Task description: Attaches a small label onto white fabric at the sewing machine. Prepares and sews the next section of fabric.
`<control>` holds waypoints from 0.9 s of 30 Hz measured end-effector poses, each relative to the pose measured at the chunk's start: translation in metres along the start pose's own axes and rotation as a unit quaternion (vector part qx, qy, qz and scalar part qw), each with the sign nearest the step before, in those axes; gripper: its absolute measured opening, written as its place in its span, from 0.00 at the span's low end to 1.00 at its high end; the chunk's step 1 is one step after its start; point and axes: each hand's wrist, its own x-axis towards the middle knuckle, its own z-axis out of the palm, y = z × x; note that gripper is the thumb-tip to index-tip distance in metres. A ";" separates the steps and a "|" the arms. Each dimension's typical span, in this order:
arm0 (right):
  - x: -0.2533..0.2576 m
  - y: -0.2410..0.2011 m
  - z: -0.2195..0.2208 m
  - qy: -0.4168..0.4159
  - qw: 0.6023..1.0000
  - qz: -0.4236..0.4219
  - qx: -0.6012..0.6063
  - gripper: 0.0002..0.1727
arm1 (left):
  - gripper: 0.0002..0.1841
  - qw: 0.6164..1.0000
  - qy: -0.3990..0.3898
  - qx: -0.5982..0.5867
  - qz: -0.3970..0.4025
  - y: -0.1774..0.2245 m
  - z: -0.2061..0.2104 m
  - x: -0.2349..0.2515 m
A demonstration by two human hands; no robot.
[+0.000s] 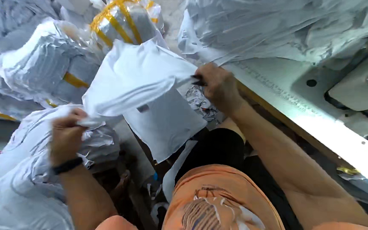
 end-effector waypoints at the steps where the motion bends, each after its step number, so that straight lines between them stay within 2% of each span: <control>1: -0.016 0.006 0.022 -0.022 1.000 0.020 0.006 0.09 | 0.11 0.997 -0.019 -0.020 -0.069 -0.030 0.015 -0.018; 3: -0.060 0.015 0.061 -0.091 0.992 0.082 0.013 0.08 | 0.10 0.977 -0.063 0.001 -0.202 -0.095 0.050 -0.054; 4: -0.085 0.017 0.075 -0.143 0.982 0.121 0.010 0.08 | 0.05 0.957 -0.127 0.045 -0.256 -0.122 0.067 -0.068; 5: -0.110 0.016 0.084 -0.212 0.962 0.169 0.003 0.09 | 0.05 0.921 -0.223 0.113 -0.298 -0.138 0.085 -0.078; 7: -0.149 0.014 0.090 -0.384 0.874 0.296 0.026 0.19 | 0.13 0.806 -0.401 0.235 -0.366 -0.140 0.125 -0.071; 8: -0.162 0.016 0.087 -0.426 0.841 0.332 0.038 0.22 | 0.17 0.784 -0.435 0.263 -0.357 -0.132 0.144 -0.057; 9: -0.169 0.020 0.080 -0.438 0.827 0.350 0.043 0.23 | 0.17 0.804 -0.434 0.259 -0.313 -0.124 0.161 -0.039; 12: -0.146 0.032 0.028 -0.399 0.833 0.381 0.039 0.21 | 0.14 0.925 -0.320 0.175 -0.102 -0.087 0.212 0.042; 13: -0.136 0.030 0.004 -0.365 0.843 0.394 0.037 0.20 | 0.13 0.950 -0.276 0.144 -0.026 -0.064 0.230 0.067; 15: -0.131 0.027 -0.040 -0.235 0.882 0.409 -0.001 0.16 | 0.14 0.965 -0.215 0.103 0.110 0.002 0.266 0.111; 17: -0.150 0.041 -0.072 -0.081 0.913 0.392 -0.078 0.12 | 0.13 0.954 -0.180 0.076 0.229 0.069 0.303 0.143; 21: -0.200 0.081 -0.096 0.151 0.914 0.322 -0.194 0.08 | 0.11 0.905 -0.140 0.051 0.398 0.161 0.378 0.180; 23: -0.204 0.085 -0.092 0.180 0.916 0.295 -0.203 0.08 | 0.10 0.880 -0.087 0.067 0.462 0.195 0.415 0.199; 25: -0.202 0.085 -0.088 0.169 0.914 0.285 -0.232 0.08 | 0.12 0.854 -0.012 0.120 0.507 0.219 0.450 0.224; 27: -0.202 0.087 -0.087 0.165 0.914 0.268 -0.255 0.08 | 0.14 0.835 0.027 0.175 0.520 0.232 0.476 0.254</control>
